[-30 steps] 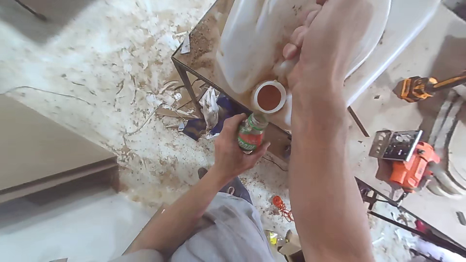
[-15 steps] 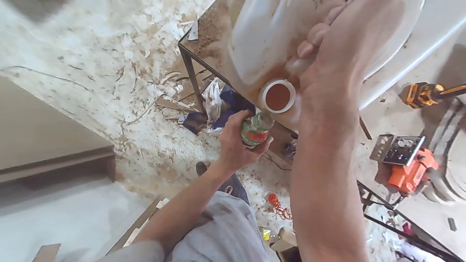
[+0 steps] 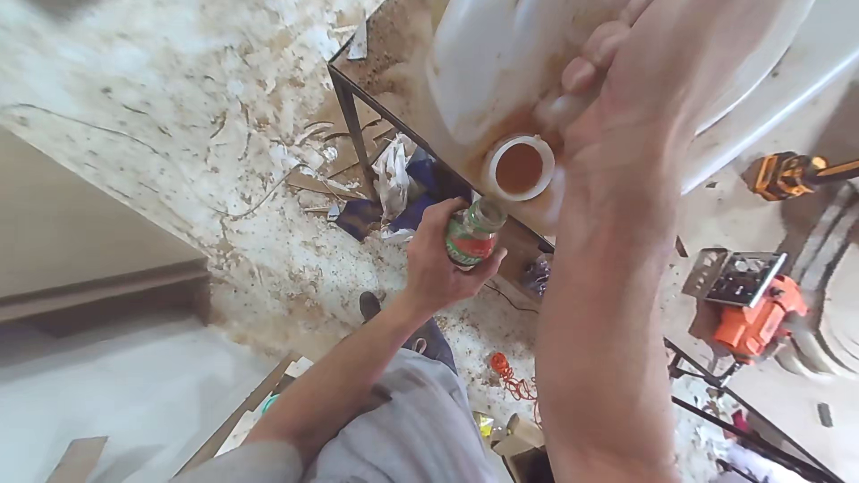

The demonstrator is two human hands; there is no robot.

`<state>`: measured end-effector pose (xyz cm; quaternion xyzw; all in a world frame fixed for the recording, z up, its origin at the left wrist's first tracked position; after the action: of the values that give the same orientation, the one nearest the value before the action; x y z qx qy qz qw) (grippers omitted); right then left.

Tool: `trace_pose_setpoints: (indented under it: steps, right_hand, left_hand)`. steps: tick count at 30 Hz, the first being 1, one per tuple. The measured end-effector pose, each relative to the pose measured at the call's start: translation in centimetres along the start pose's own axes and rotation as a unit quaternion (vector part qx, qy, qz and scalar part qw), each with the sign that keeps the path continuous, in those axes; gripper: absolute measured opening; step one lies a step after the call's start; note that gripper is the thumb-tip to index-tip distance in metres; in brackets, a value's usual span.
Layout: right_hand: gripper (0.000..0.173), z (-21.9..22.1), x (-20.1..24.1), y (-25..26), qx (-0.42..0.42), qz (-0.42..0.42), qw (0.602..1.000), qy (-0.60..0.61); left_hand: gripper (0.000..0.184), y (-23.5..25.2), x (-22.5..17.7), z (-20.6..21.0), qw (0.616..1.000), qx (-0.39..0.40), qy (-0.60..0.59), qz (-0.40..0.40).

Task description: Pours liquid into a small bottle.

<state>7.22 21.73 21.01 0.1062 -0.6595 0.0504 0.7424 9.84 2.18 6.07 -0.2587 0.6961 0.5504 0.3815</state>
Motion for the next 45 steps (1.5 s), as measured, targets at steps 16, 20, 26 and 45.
trace_pose_setpoints:
  steps: [16,20,26,45]
  right_hand:
    - [0.037,-0.4,-0.2,-2.9,0.012,-0.060,0.998,0.001]
    - [0.038,-0.5,-0.6,-3.7,0.016,-0.049,0.999,0.009]
    - [0.037,-0.7,-0.9,-4.8,0.019,-0.061,0.998,-0.003]
    - [0.033,-1.1,-2.0,-5.7,0.075,-0.090,0.993,-0.008]
  left_hand:
    - [0.072,-1.8,1.4,-1.1,1.000,-0.017,-0.006,0.016]
    - [0.075,-2.2,1.9,-1.6,0.999,-0.014,-0.022,0.019]
    - [0.073,-2.6,2.5,-2.0,0.999,-0.009,-0.027,0.015]
    - [0.069,-4.4,6.5,-1.2,0.997,0.000,-0.066,-0.044]
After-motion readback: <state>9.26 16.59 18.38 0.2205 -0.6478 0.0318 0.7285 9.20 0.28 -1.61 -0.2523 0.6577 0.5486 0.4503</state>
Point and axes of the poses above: each hand's wrist, its own y-axis towards the middle knuckle, its own z-axis out of the palm, x = y × z, the point moved 6 cm from there along y, towards the middle knuckle, and after that the axes turned 10 degrees about -x, right-handed, at the moved point
